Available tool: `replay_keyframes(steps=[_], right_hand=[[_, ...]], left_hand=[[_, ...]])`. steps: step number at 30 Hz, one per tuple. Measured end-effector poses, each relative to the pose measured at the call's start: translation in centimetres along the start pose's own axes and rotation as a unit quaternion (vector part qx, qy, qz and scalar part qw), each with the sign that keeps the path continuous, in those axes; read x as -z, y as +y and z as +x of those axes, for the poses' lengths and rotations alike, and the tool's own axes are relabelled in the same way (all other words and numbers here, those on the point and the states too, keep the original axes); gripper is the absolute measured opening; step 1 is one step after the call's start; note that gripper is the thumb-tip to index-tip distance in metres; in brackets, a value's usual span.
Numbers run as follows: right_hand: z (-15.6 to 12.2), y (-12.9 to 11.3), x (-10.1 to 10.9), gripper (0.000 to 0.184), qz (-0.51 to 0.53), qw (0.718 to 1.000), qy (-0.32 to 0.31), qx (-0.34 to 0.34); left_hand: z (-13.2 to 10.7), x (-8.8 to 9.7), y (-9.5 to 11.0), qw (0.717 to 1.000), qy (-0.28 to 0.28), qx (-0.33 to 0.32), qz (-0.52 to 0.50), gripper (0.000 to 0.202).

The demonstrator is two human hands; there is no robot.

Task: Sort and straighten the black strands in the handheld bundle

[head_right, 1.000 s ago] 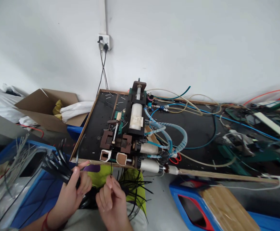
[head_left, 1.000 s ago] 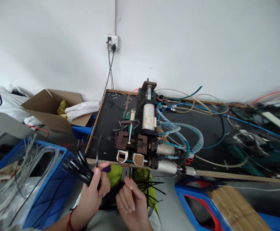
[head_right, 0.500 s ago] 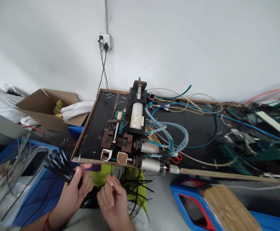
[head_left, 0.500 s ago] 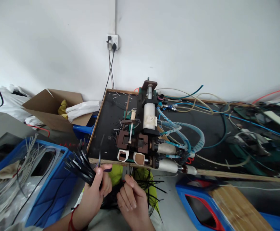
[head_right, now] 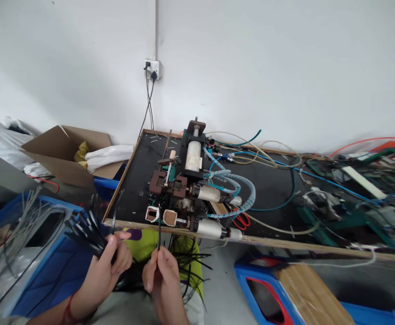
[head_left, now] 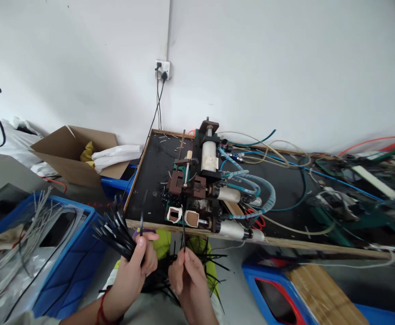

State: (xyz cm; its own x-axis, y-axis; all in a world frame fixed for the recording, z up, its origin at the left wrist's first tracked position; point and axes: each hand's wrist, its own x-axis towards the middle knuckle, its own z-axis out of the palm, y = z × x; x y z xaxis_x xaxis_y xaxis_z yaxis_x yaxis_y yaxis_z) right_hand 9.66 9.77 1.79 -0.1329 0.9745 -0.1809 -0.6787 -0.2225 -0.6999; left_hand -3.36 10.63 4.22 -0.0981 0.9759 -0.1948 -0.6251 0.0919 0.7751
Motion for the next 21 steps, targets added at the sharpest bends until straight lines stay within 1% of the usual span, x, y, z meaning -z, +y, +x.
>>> replay_keyframes(steps=[1,2,3,5,6,7,8,9,10,11,12,13,14,15,16,17,18,19,20,21], right_hand=[[-0.7,-0.2,0.5,0.038,-0.075,0.997,0.018,0.025],[-1.4,-0.5,1.4,0.039,-0.157,0.985,0.043,0.052],[-2.2,-0.9,2.7,0.039,-0.234,0.966,0.077,0.079],[-4.0,-2.1,6.3,0.042,-0.37,0.909,0.161,0.108],[-4.9,-2.9,8.3,0.045,-0.429,0.872,0.212,0.101],[-5.7,-3.7,10.2,0.045,-0.501,0.826,0.25,0.067],[-6.4,-4.5,11.8,0.044,-0.578,0.77,0.269,0.011],[-6.9,-5.3,12.8,0.047,-0.636,0.717,0.282,-0.04],[-7.2,-6.1,13.1,0.049,-0.673,0.681,0.281,-0.07],[-7.3,-6.7,12.6,0.05,-0.685,0.672,0.273,-0.072],[-7.3,-7.2,11.3,0.048,-0.674,0.691,0.259,-0.047],[-7.0,-7.5,9.5,0.043,-0.641,0.732,0.232,0.004],[-6.5,-7.7,7.2,0.038,-0.594,0.777,0.2,0.064],[-5.9,-7.6,4.7,0.035,-0.544,0.818,0.154,0.103],[-5.2,-7.5,2.3,0.033,-0.501,0.847,0.107,0.138],[-4.6,-7.2,0.1,0.03,-0.466,0.868,0.059,0.163],[-4.0,-6.9,-1.5,0.025,-0.433,0.885,0.028,0.171],[-3.6,-6.5,-2.6,0.022,-0.406,0.897,0.011,0.175],[-3.4,-5.9,-3.1,0.02,-0.379,0.908,0.009,0.177],[-3.3,-5.4,-3.2,0.021,-0.351,0.919,0.02,0.18]], left_hand=[[-0.2,-0.1,0.1,1.0,-0.004,0.004,0.004,0.036],[-0.4,-0.2,0.1,1.0,-0.009,0.007,0.009,0.037],[-0.7,-0.2,0.1,1.0,-0.016,0.009,0.016,0.039],[-1.1,0.0,-0.1,0.999,-0.029,0.014,0.033,0.042],[-1.3,0.1,-0.2,0.998,-0.033,0.018,0.043,0.043],[-1.4,0.3,-0.5,0.998,-0.037,0.024,0.055,0.043],[-1.6,0.5,-0.7,0.996,-0.044,0.033,0.067,0.043],[-1.8,0.6,-0.9,0.994,-0.055,0.042,0.081,0.044],[-2.0,0.7,-1.1,0.992,-0.07,0.049,0.096,0.045],[-2.2,0.8,-1.3,0.988,-0.09,0.054,0.111,0.047],[-2.4,0.7,-1.4,0.984,-0.11,0.057,0.127,0.048],[-2.6,0.6,-1.5,0.98,-0.13,0.057,0.142,0.049],[-2.8,0.5,-1.6,0.975,-0.147,0.055,0.157,0.049],[-2.9,0.3,-1.7,0.971,-0.16,0.055,0.171,0.048],[-3.0,0.0,-1.8,0.966,-0.169,0.058,0.184,0.046],[-3.1,-0.2,-1.9,0.963,-0.172,0.061,0.196,0.045],[-3.2,-0.5,-1.9,0.962,-0.172,0.063,0.204,0.046],[-3.2,-0.7,-1.9,0.961,-0.171,0.064,0.21,0.048],[-3.1,-0.9,-1.9,0.961,-0.167,0.062,0.213,0.05],[-3.1,-1.1,-1.8,0.962,-0.161,0.056,0.214,0.051]])
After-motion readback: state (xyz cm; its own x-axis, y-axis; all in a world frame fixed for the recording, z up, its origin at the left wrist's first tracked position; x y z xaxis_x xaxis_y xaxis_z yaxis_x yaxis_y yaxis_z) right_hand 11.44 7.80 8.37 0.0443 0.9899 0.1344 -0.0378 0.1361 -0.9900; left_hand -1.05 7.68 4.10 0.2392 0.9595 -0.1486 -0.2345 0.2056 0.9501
